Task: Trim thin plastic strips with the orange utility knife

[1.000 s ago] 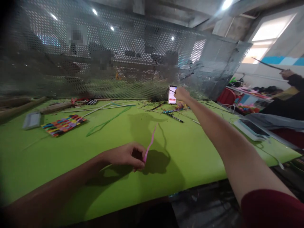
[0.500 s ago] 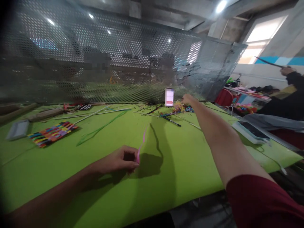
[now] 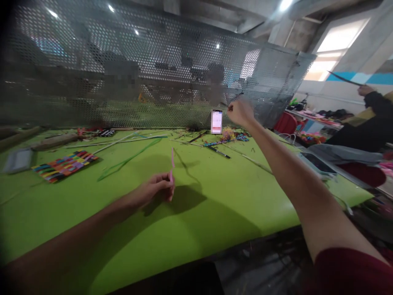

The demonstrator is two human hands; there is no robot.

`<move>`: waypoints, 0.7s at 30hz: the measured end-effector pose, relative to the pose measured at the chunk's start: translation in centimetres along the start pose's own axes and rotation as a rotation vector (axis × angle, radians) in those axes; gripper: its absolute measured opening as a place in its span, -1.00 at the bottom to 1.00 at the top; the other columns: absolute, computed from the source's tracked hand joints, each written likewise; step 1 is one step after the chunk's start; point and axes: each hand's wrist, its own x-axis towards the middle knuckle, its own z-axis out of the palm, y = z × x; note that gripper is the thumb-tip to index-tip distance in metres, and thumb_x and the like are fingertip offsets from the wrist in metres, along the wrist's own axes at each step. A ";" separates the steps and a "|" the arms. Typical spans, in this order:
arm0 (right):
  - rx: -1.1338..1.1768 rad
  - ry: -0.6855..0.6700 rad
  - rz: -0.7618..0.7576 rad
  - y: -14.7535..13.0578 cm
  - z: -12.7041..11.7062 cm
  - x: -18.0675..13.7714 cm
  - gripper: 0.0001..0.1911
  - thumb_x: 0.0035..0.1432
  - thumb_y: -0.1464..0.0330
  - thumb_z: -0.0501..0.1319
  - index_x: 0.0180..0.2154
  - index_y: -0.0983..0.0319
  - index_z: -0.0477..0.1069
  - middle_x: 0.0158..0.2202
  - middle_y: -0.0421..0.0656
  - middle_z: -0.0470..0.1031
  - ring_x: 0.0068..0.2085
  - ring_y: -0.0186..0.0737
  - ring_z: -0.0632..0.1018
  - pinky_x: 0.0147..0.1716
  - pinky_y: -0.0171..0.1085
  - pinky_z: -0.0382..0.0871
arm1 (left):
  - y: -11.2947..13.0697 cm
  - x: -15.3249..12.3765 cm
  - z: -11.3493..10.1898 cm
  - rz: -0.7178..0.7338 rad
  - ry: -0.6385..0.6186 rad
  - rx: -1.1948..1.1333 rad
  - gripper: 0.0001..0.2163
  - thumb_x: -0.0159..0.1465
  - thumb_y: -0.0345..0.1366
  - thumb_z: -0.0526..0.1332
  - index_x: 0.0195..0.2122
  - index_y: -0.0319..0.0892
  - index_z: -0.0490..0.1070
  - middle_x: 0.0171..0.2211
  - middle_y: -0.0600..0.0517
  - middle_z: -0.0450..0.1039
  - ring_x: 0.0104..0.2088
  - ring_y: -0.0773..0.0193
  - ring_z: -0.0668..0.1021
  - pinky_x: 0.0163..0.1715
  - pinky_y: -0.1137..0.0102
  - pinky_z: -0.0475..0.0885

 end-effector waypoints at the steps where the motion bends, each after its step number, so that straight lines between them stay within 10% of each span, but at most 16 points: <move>1: 0.104 -0.090 -0.051 -1.7 0.1 -1.6 -0.70 0.32 0.44 0.15 -0.10 0.57 0.53 -0.17 0.19 0.55 -0.22 -0.32 0.49 -0.30 -0.30 0.08 | 0.1 0.0 0.1 0.021 0.000 -0.013 -0.90 0.22 -0.31 0.24 -0.39 -0.20 0.34 -0.52 0.10 0.44 -0.53 0.39 0.50 -0.43 0.44 0.42; 5: 0.499 -0.687 -0.225 -8.2 2.9 -9.1 -0.74 0.32 0.26 0.22 -0.15 0.34 0.53 -0.43 -0.07 0.58 -0.59 -0.45 0.33 -0.56 -0.39 0.11 | 0.4 0.1 0.4 0.072 0.015 0.010 -0.94 0.17 -0.36 0.21 -0.39 -0.17 0.31 -0.56 0.15 0.41 -0.55 0.38 0.49 -0.45 0.43 0.40; 8: 0.818 -1.085 -0.081 -11.7 6.4 -12.7 -0.83 0.29 0.31 0.24 -0.12 0.26 0.44 -0.48 -0.19 0.55 -0.69 -0.50 0.19 -0.69 -0.42 0.02 | 0.4 0.1 0.5 0.062 0.013 0.081 -0.94 0.15 -0.35 0.21 -0.40 -0.15 0.31 -0.56 0.15 0.43 -0.54 0.36 0.51 -0.41 0.41 0.42; 13: 1.081 -1.036 0.130 -13.9 9.4 -11.8 -0.89 0.12 0.54 0.27 -0.39 0.30 0.36 -0.52 -0.21 0.51 -0.68 -0.56 0.18 -0.73 -0.47 -0.02 | 0.5 0.5 0.5 0.091 -0.047 0.212 -0.91 0.14 -0.31 0.20 -0.47 -0.13 0.31 -0.55 0.13 0.44 -0.53 0.36 0.51 -0.41 0.43 0.41; 21: 1.224 -0.748 0.103 -13.6 7.7 -6.9 -0.90 0.19 0.45 0.28 -0.39 0.31 0.41 -0.41 -0.11 0.54 -0.61 -0.50 0.22 -0.67 -0.41 0.08 | 0.0 2.1 -3.2 0.185 0.081 0.642 -0.95 0.12 -0.34 0.14 -0.46 -0.15 0.29 -0.56 0.11 0.37 -0.54 0.34 0.42 -0.49 0.43 0.28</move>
